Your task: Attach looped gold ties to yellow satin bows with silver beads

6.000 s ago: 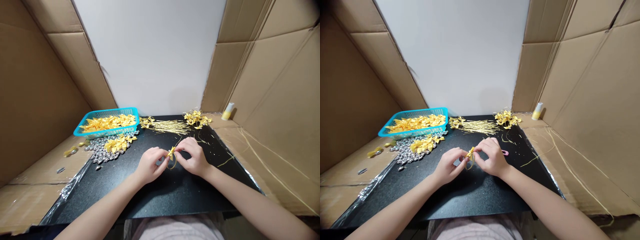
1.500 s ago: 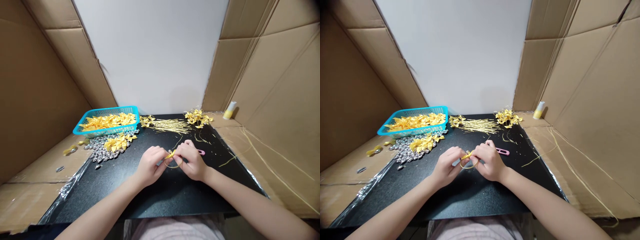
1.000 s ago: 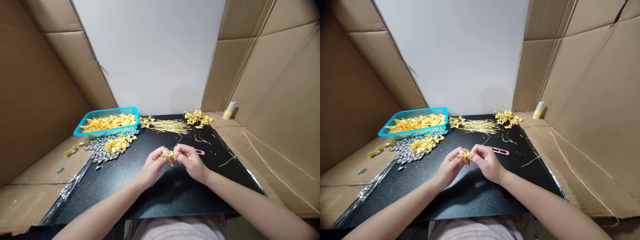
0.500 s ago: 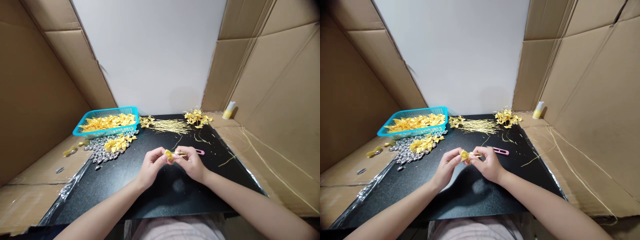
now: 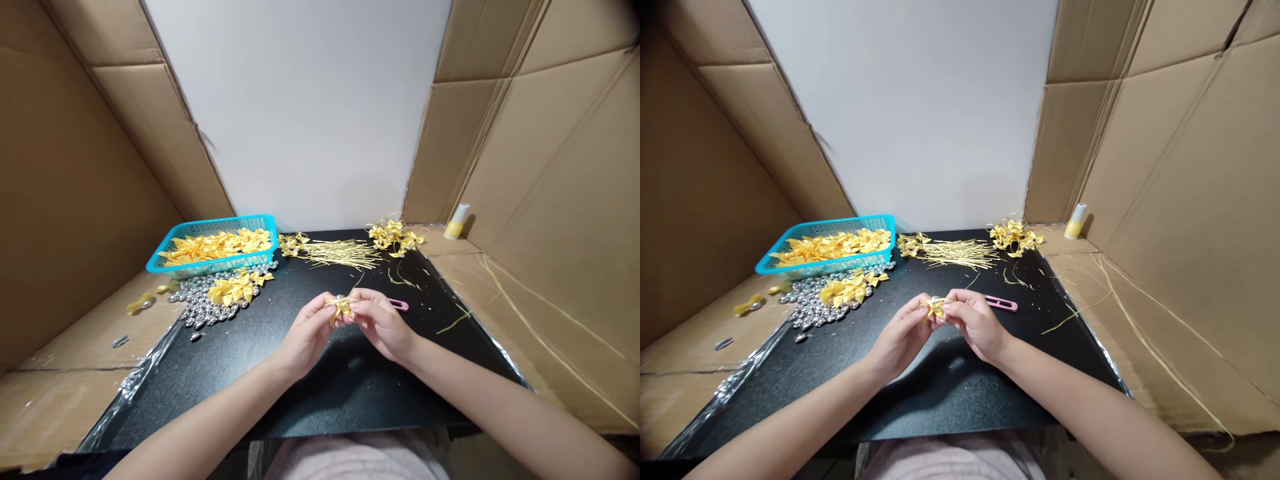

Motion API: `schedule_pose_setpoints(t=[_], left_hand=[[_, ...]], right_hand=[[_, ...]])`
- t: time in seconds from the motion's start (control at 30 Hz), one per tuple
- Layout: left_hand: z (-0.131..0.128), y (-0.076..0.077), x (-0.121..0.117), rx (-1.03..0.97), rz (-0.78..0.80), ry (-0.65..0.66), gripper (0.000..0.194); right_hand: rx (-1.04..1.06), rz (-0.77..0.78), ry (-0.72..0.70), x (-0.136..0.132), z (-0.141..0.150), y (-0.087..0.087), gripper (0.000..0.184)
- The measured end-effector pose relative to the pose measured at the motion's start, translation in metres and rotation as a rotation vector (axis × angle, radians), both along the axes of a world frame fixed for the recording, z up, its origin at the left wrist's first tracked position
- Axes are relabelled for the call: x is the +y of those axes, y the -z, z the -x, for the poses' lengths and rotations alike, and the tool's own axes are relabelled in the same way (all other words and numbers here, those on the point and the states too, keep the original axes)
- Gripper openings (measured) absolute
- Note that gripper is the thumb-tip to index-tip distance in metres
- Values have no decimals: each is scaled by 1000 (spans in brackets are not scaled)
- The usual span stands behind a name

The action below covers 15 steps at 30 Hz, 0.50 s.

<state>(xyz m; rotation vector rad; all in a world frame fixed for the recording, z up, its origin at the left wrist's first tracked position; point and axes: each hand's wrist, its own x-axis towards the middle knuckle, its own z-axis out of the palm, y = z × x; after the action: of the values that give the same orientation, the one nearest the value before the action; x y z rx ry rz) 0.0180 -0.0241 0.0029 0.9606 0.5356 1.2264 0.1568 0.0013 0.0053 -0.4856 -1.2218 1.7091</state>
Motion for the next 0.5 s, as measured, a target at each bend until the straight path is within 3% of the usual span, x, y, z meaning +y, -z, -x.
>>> schedule_pose_setpoints(t=[0.17,0.37,0.5], left_hand=[[1,-1,0,-23,30,34,21],[11,0,1,225,-124,-41,24],[16,1,3,293,-171,-62,26]], right_hand=[[5,13,-10,2,-2,1,21],[-152,-201,-23,10,-10,10,28],[-152,-185,-8,13,-13,11,29]])
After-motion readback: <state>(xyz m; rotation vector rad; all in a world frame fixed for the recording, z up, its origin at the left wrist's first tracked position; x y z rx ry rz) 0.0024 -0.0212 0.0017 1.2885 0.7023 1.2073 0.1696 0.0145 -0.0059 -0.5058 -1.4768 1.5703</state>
